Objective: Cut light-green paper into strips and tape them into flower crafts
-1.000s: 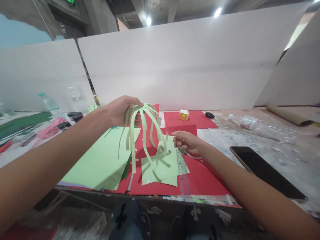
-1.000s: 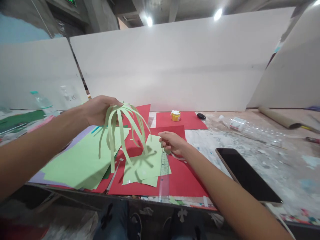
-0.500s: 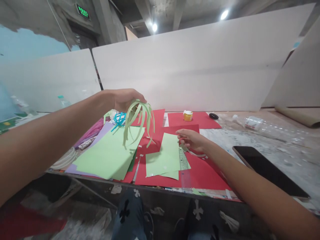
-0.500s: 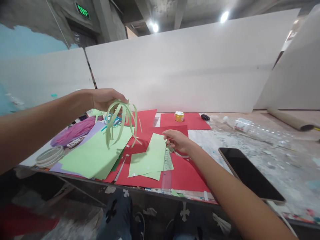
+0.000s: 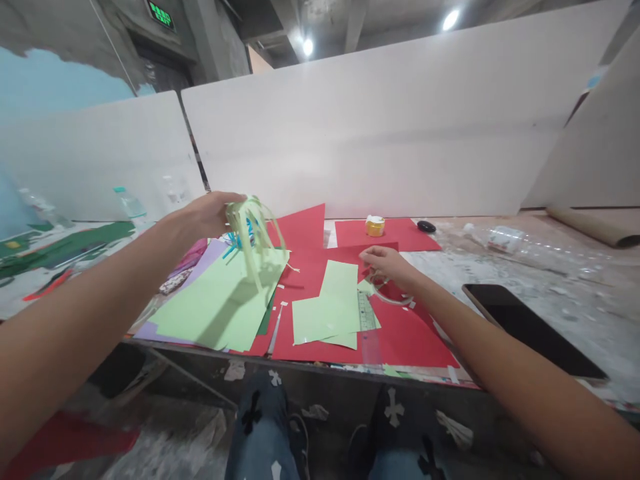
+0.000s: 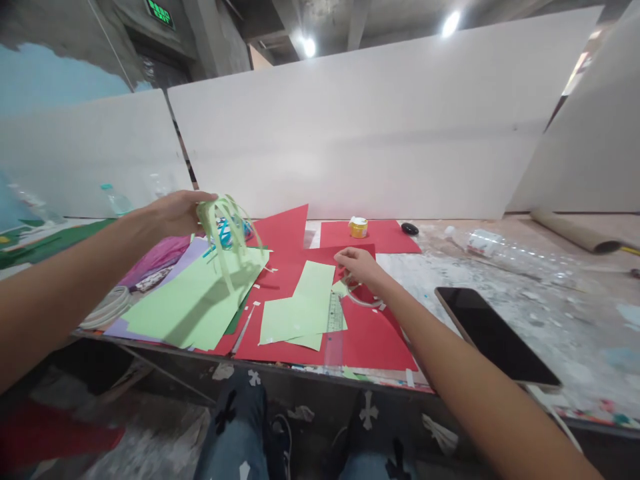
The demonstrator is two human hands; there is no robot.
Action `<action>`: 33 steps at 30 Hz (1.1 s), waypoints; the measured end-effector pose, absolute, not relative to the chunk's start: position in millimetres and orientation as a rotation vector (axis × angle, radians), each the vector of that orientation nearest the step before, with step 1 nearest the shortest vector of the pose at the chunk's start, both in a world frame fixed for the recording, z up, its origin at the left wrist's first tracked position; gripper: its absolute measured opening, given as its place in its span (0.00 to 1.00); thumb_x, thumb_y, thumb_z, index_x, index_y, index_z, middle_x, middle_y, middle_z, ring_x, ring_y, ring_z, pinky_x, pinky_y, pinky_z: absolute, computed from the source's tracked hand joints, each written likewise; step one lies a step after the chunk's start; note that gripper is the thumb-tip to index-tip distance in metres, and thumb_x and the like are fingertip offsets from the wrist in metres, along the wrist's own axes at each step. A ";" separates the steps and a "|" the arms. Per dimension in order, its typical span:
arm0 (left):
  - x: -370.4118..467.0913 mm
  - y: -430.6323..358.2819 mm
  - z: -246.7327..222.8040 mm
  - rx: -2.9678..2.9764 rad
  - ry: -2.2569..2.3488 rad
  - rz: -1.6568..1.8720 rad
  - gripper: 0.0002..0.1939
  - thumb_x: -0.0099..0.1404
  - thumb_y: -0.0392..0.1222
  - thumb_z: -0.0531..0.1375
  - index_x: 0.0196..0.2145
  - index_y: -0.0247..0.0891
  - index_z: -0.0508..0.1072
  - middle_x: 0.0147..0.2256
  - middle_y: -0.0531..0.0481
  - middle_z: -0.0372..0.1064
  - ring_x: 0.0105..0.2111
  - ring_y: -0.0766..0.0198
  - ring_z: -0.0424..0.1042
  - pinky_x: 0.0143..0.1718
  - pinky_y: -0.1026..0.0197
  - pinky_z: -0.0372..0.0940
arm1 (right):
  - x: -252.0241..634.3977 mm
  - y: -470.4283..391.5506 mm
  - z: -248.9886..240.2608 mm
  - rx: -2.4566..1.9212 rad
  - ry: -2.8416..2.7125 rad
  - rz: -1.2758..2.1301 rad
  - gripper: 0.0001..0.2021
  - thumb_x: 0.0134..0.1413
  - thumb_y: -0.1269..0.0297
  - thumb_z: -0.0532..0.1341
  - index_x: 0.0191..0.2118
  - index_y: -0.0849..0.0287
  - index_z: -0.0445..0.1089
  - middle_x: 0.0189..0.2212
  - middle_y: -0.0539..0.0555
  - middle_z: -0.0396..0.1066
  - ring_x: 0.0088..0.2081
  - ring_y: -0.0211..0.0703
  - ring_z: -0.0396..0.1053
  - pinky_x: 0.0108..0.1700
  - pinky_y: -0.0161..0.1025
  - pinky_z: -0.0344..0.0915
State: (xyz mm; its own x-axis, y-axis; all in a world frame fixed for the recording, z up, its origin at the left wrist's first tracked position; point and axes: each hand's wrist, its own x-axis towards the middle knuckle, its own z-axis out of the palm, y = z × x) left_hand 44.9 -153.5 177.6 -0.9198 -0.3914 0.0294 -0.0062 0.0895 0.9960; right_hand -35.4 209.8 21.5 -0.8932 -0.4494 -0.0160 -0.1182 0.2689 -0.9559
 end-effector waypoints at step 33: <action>47.3 -25.7 82.6 -0.355 -2.569 -0.569 0.17 0.62 0.55 0.57 0.36 0.38 0.73 0.29 0.49 0.73 0.27 0.62 0.69 0.28 0.61 0.59 | -42.7 234.1 52.0 -0.809 2.805 -1.028 0.12 0.54 0.53 0.61 0.30 0.58 0.68 0.29 0.56 0.74 0.28 0.43 0.70 0.27 0.36 0.62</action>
State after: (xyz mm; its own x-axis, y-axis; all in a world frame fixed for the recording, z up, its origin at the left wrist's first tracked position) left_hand 47.3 -25.7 82.6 -0.8502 0.1433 0.5065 0.3438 0.8798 0.3282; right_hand -42.7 234.1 52.0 -0.8624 -0.4889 0.1312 -0.4579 0.6429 -0.6140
